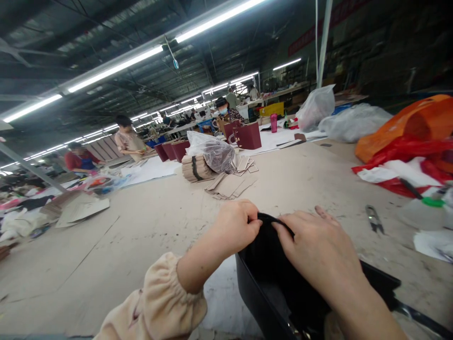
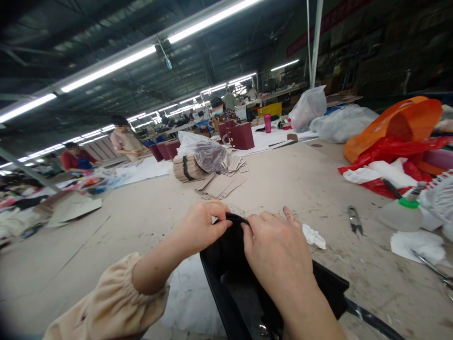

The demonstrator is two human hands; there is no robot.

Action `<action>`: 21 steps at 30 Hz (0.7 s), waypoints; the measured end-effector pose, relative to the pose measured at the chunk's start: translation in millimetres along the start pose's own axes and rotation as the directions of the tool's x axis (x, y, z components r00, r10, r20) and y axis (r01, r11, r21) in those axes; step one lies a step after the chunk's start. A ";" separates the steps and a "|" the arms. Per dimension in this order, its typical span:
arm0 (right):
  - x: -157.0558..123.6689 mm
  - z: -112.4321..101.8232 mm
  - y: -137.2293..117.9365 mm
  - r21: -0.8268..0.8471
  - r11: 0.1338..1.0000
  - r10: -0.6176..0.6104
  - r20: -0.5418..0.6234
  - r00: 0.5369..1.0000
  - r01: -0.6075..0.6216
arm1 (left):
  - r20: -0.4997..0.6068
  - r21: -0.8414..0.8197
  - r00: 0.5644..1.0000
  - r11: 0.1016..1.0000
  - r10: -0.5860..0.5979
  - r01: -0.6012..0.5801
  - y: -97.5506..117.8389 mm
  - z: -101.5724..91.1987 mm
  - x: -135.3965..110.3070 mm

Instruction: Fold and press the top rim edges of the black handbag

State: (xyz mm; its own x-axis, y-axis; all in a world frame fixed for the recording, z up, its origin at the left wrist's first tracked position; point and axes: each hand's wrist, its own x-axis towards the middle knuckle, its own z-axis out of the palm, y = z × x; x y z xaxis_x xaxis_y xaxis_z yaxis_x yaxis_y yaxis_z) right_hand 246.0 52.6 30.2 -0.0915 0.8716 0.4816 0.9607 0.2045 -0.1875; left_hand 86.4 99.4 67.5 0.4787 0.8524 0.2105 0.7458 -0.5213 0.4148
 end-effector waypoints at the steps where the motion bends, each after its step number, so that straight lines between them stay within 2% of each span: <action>1: 0.0 0.7 0.7 0.000 1.000 0.001 -0.002 1.000 -0.001 | 0.000 -0.003 1.000 1.000 -0.002 0.002 -0.1 0.5 0.3; 12: 1.4 0.5 -1.4 0.005 1.000 -0.007 0.013 1.000 0.007 | -0.040 0.117 0.997 0.991 -0.063 0.068 -1.4 3.3 0.7; 21: 0.0 3.1 -0.6 0.042 0.999 -0.023 -0.015 1.000 0.024 | -0.030 0.187 0.996 0.979 -0.080 0.084 2.3 1.6 2.2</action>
State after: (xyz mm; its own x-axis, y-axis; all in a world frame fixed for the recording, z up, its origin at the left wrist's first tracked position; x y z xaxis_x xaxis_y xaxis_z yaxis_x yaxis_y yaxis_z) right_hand 244.6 53.9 27.7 -0.1097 0.8600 0.4984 0.9466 0.2433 -0.2116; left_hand 89.9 100.0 67.5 0.4035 0.8921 0.2034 0.8570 -0.4464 0.2576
